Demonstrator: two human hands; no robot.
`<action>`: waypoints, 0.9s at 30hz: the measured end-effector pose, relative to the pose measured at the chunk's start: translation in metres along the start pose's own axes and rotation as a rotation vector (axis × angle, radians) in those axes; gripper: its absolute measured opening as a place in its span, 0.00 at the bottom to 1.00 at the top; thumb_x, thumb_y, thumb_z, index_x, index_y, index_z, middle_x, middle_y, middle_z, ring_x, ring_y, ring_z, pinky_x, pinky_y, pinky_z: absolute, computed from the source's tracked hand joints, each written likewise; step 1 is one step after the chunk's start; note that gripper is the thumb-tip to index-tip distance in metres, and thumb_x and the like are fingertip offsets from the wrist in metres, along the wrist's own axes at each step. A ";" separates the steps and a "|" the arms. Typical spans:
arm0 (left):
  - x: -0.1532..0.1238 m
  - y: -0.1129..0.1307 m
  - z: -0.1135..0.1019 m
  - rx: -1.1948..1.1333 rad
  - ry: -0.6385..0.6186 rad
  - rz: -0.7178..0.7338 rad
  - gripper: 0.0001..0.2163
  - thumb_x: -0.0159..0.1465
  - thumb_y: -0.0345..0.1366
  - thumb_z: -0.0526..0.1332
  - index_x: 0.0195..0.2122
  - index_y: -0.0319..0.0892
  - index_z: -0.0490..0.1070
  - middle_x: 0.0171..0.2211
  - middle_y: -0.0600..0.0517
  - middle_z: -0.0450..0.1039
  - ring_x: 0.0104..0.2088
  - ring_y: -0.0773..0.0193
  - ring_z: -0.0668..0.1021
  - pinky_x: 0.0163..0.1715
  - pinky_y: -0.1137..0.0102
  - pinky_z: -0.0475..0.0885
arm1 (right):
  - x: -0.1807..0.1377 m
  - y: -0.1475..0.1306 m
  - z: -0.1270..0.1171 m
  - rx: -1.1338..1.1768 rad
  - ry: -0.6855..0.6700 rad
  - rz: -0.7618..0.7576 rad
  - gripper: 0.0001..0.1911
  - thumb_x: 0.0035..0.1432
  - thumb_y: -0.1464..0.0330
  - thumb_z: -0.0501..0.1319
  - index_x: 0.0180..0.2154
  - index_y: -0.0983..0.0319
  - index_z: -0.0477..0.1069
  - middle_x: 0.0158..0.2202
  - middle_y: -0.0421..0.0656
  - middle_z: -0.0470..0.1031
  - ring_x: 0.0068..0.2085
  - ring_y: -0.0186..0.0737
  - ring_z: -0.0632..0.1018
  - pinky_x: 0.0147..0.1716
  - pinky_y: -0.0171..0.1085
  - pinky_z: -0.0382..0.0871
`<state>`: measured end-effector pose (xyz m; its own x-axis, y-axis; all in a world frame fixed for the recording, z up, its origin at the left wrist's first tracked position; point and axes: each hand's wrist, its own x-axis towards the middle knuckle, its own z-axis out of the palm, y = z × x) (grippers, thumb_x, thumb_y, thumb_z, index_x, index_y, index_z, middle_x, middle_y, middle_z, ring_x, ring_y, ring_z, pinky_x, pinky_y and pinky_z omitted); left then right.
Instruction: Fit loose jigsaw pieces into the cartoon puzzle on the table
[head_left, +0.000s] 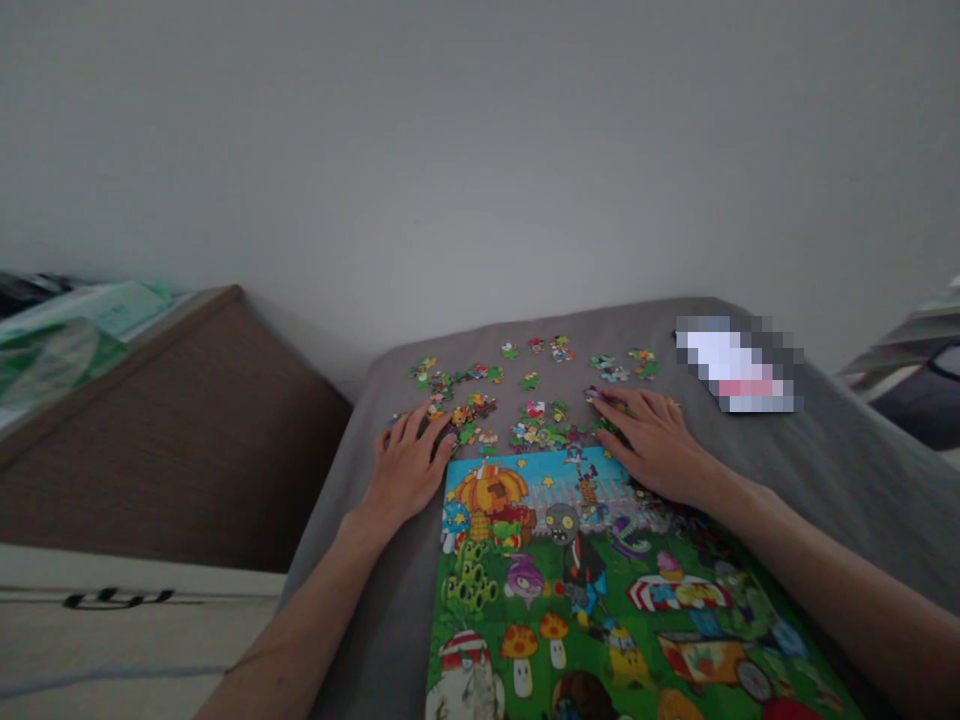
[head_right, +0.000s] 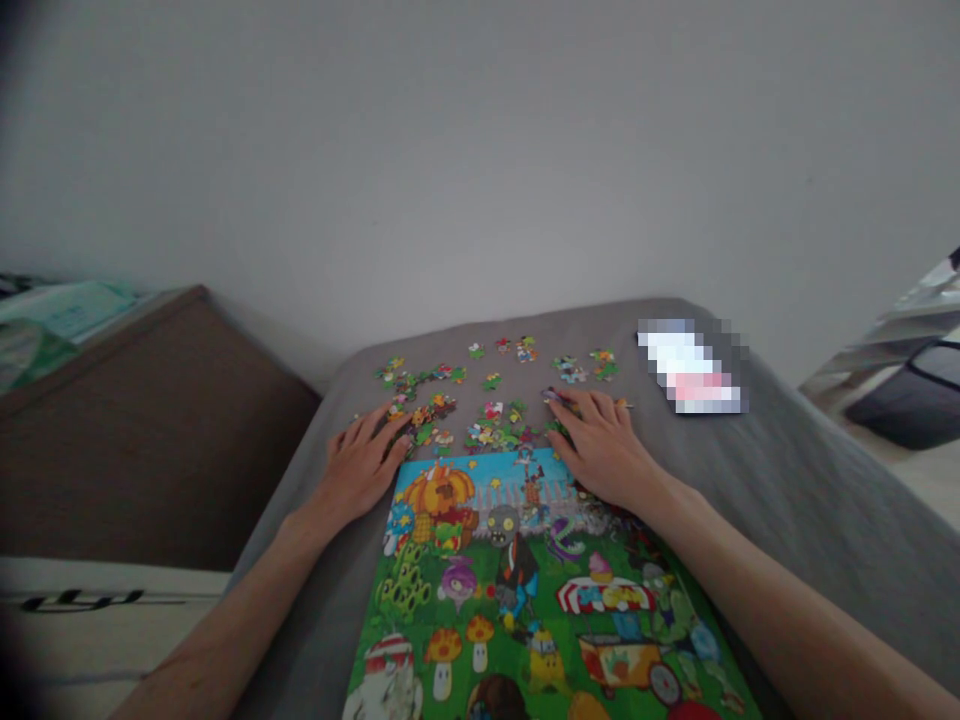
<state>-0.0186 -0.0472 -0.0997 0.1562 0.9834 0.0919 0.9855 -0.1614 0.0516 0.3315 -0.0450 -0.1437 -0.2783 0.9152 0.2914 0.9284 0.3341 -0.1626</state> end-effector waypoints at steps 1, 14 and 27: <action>0.001 -0.001 0.000 -0.005 -0.004 0.003 0.21 0.77 0.44 0.47 0.66 0.51 0.68 0.72 0.46 0.60 0.69 0.44 0.65 0.64 0.43 0.62 | 0.000 -0.001 0.000 -0.003 -0.003 0.000 0.26 0.72 0.59 0.49 0.64 0.59 0.72 0.65 0.54 0.71 0.63 0.64 0.70 0.59 0.68 0.65; 0.006 -0.012 -0.003 -0.067 -0.053 -0.011 0.21 0.77 0.44 0.45 0.65 0.50 0.68 0.71 0.45 0.62 0.70 0.46 0.65 0.65 0.42 0.61 | 0.003 -0.006 -0.007 0.012 -0.019 0.000 0.25 0.71 0.61 0.51 0.63 0.59 0.72 0.65 0.54 0.71 0.62 0.63 0.70 0.60 0.65 0.66; 0.067 -0.030 -0.006 -0.007 0.071 -0.076 0.19 0.72 0.43 0.64 0.60 0.41 0.70 0.58 0.43 0.72 0.54 0.51 0.78 0.54 0.50 0.77 | 0.003 -0.008 -0.014 0.037 -0.049 -0.011 0.25 0.72 0.63 0.51 0.64 0.62 0.71 0.66 0.55 0.70 0.64 0.62 0.69 0.60 0.61 0.65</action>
<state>-0.0384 0.0232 -0.0889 0.0760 0.9846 0.1572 0.9938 -0.0876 0.0679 0.3266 -0.0477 -0.1287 -0.3012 0.9209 0.2475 0.9156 0.3518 -0.1946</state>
